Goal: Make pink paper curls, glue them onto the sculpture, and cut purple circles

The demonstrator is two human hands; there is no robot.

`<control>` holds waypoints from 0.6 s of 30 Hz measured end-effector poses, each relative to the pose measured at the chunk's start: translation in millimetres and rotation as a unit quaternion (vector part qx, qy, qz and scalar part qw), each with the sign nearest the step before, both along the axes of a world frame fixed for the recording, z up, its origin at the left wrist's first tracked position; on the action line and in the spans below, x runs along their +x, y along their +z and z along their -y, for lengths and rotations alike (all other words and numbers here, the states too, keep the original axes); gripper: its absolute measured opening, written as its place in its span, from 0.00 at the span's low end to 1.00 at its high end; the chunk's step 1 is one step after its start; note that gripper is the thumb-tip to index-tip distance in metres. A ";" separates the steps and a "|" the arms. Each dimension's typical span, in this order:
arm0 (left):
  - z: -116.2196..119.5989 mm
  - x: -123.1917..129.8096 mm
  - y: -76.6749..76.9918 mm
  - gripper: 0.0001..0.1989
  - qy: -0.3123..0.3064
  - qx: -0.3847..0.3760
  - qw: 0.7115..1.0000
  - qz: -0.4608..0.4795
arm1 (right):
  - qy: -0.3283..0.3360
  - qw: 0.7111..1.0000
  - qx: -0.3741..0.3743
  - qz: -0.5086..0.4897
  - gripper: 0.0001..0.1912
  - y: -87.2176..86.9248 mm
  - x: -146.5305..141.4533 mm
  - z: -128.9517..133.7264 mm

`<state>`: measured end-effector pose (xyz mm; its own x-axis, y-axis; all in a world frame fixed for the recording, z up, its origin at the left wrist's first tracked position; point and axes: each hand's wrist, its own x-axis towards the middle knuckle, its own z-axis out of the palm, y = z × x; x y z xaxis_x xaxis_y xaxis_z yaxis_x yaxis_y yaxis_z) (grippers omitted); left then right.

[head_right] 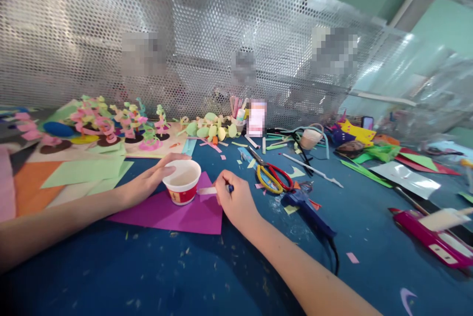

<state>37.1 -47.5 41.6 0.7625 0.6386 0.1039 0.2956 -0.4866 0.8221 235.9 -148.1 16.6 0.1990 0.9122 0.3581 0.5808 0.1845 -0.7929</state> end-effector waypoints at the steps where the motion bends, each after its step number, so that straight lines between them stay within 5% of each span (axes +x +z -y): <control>1: -0.1 0.1 -0.1 0.24 -0.001 0.000 1.000 0.000 | 0.002 1.000 0.002 -0.002 0.15 0.3 -0.1 0.7; 12: -2.3 -0.4 -2.6 0.22 -0.004 -0.021 1.000 0.017 | -0.014 0.991 0.000 -0.136 0.15 -1.5 1.2 -1.3; 18: -3.3 0.1 -9.3 0.21 0.022 -0.077 0.992 0.102 | -0.058 0.941 -0.004 -0.334 0.16 -9.4 17.5 -17.6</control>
<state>37.2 -44.3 32.3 0.7065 0.6912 0.1517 0.1332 -0.3404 0.9308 253.4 -130.5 7.2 0.4751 0.8729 0.1109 -0.0326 0.1434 -0.9891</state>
